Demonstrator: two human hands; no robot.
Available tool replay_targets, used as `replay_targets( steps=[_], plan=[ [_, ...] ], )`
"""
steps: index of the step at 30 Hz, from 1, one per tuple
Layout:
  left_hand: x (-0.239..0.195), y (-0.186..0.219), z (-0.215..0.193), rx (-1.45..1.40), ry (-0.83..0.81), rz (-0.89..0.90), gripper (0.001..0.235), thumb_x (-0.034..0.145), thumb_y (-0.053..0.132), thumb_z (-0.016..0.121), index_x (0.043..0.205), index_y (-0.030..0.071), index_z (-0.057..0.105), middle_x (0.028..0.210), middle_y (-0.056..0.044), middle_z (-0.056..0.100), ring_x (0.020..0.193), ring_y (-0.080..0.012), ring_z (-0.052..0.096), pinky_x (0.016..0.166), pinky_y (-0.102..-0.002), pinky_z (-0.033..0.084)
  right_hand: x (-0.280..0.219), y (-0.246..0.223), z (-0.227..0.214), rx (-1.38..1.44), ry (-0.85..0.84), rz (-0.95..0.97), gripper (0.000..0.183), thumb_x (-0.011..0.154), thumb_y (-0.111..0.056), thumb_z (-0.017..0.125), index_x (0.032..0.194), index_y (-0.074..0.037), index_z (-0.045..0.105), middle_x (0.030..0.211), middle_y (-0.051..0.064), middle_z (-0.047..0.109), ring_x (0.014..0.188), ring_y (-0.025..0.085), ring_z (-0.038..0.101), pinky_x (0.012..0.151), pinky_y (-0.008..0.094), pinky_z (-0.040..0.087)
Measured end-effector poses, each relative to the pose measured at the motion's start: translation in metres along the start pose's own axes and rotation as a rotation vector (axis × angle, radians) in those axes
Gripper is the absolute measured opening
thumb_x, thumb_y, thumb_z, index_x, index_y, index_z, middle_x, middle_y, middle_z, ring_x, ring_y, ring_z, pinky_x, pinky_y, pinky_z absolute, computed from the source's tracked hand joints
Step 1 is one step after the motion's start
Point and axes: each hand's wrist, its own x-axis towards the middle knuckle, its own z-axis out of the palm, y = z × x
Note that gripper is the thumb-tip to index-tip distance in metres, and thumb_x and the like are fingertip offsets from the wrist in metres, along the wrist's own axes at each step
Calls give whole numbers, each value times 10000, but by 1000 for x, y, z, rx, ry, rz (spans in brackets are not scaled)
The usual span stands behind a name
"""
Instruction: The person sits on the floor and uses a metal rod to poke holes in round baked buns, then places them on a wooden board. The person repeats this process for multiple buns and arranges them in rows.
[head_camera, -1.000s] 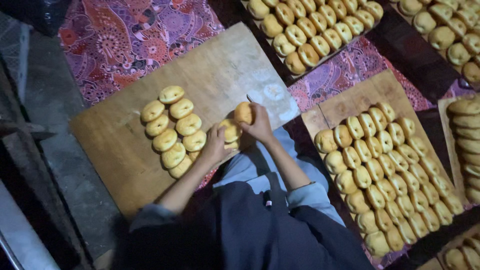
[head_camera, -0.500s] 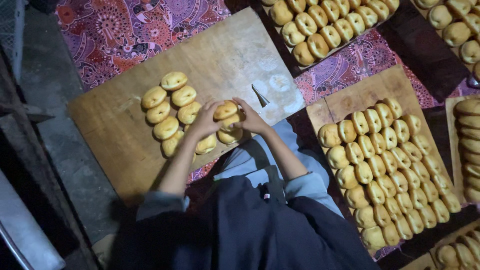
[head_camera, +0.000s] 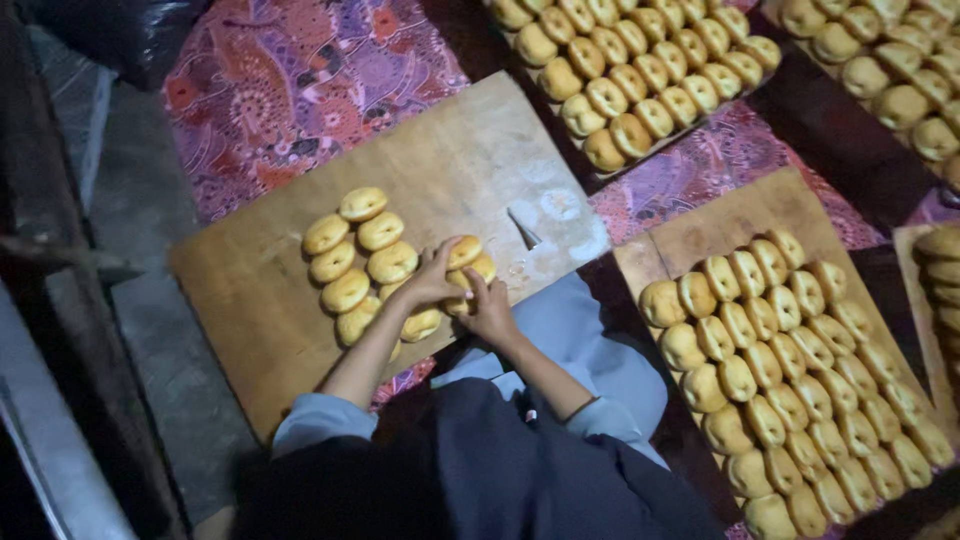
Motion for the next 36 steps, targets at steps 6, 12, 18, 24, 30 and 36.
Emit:
replay_targets(
  steps=[6, 12, 18, 24, 30, 36],
  plan=[
    [19, 22, 4, -24, 20, -39, 1086, 581, 374, 947, 1500, 224, 389, 1464, -208, 446, 1363, -405, 440, 1148, -494, 380, 0, 3, -31, 106, 100, -49, 855, 698, -265, 883, 1453, -163, 496, 1227, 294, 543, 1125, 471, 534, 972, 547, 468],
    [91, 111, 42, -34, -163, 344, 1027, 629, 349, 955, 1471, 154, 399, 1462, -222, 401, 1392, -411, 385, 1167, -489, 354, -21, 35, -113, 34, 470, 42, 779, 716, -229, 856, 1417, -149, 525, 1294, 290, 542, 1181, 465, 525, 1020, 525, 455],
    [226, 244, 140, 8, -457, 709, 925, 710, 241, 874, 1506, 162, 410, 1525, -225, 327, 1462, -436, 344, 1218, -463, 345, -13, 97, -205, -102, 787, 435, 790, 779, -169, 820, 1482, -138, 460, 1240, 278, 515, 1164, 464, 506, 1023, 521, 446],
    [288, 293, 222, 364, -811, 734, 1047, 543, 100, 870, 1465, 231, 391, 1445, -198, 380, 1401, -422, 363, 1176, -436, 340, -26, 143, -256, 188, 511, 605, 784, 819, -158, 737, 1516, -90, 383, 1188, 286, 657, 1071, 437, 651, 926, 477, 529],
    [297, 260, 222, 101, -789, 676, 960, 729, 80, 774, 1603, 267, 423, 1615, -171, 406, 1530, -354, 392, 1282, -417, 345, -38, 192, -345, 111, 533, 727, 418, 914, -277, 762, 1280, -95, 675, 1216, 188, 749, 1132, 317, 719, 1011, 423, 566],
    [280, 223, 235, 143, -589, 668, 1116, 620, 134, 858, 1567, 71, 272, 1590, -244, 287, 1485, -444, 277, 1213, -458, 277, 20, 195, -383, -224, -97, 314, 1146, 486, -362, 993, 1484, -240, 442, 1540, 285, 305, 1364, 543, 295, 1088, 601, 352]
  ],
)
